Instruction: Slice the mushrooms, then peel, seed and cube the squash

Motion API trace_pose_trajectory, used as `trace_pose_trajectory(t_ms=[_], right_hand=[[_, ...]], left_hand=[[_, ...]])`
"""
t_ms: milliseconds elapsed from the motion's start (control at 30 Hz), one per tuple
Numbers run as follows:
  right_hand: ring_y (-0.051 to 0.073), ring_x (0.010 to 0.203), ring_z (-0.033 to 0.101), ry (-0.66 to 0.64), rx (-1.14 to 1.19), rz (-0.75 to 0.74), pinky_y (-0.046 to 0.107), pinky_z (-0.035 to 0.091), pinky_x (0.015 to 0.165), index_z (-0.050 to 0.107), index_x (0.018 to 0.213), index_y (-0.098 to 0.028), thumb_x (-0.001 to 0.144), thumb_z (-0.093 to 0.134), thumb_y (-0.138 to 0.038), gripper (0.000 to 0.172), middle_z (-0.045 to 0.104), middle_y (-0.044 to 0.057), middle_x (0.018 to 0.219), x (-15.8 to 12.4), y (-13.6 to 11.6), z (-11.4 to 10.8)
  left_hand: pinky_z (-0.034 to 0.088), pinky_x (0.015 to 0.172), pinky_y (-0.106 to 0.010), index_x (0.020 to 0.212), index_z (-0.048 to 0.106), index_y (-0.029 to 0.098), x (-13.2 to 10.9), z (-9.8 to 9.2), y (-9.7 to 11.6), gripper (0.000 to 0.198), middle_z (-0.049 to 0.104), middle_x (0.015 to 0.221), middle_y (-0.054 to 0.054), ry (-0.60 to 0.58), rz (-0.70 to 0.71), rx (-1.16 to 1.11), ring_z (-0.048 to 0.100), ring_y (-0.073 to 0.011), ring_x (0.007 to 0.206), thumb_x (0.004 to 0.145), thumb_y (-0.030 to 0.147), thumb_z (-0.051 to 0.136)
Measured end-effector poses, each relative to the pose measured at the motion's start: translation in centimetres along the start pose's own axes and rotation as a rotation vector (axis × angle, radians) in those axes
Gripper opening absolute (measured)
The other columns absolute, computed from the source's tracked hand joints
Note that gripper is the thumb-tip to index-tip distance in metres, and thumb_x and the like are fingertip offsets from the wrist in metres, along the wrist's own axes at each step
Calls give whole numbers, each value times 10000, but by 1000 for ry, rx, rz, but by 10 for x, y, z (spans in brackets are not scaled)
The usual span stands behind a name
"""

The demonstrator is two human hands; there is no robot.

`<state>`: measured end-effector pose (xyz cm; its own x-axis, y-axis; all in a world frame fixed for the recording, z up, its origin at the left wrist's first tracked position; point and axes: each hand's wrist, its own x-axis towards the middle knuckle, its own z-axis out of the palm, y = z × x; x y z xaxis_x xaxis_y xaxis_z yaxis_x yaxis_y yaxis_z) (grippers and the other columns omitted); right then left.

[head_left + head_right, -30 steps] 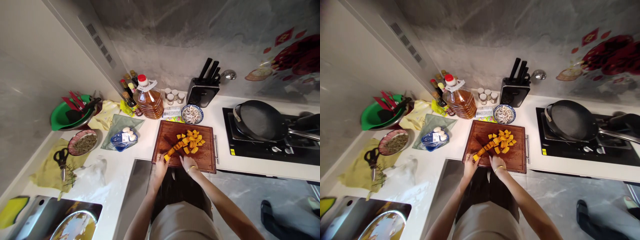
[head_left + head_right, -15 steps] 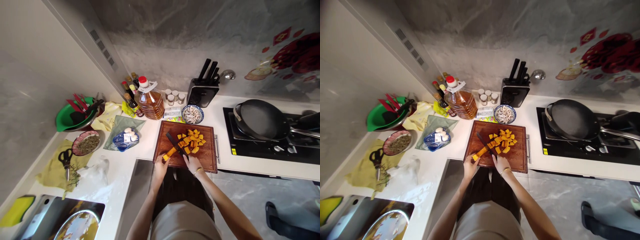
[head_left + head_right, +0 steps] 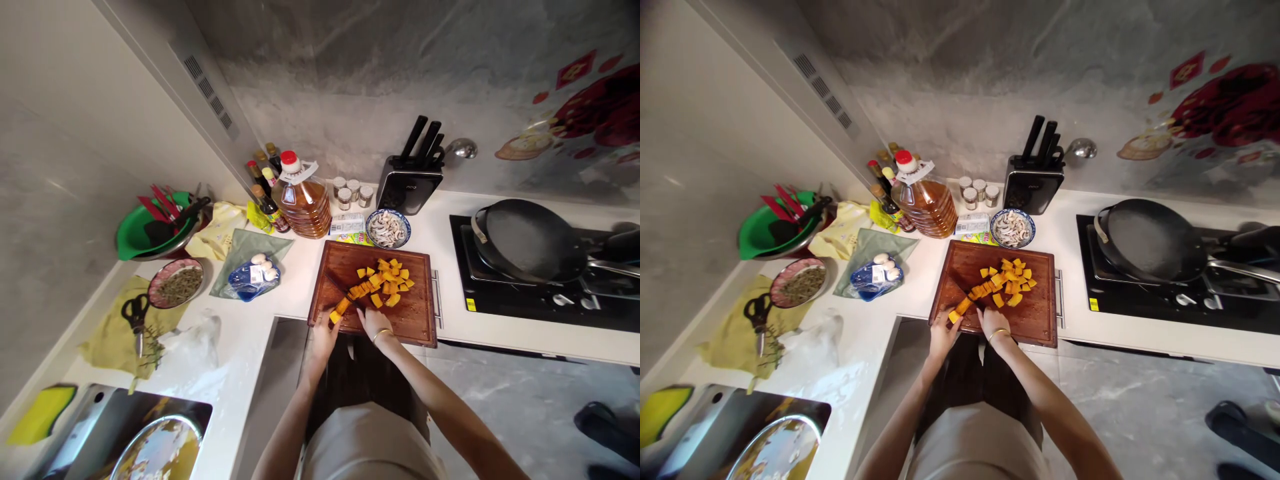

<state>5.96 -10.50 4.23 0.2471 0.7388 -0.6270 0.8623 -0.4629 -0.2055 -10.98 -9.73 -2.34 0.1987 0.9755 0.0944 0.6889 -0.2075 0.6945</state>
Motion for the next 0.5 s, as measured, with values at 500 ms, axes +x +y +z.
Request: trace_pose_trajectory(t_ms=[500], right_hand=[[246,869,661,81,-66,-77,319,463,758,619,991,-136,940,220,-464,519,685,157,911,-25,26,-11]], left_hand=[[518,759,-311,1110,573,173,14,2,4,333,684,985,-89,-5,-100,-50,663,-187,821,822,341,561]])
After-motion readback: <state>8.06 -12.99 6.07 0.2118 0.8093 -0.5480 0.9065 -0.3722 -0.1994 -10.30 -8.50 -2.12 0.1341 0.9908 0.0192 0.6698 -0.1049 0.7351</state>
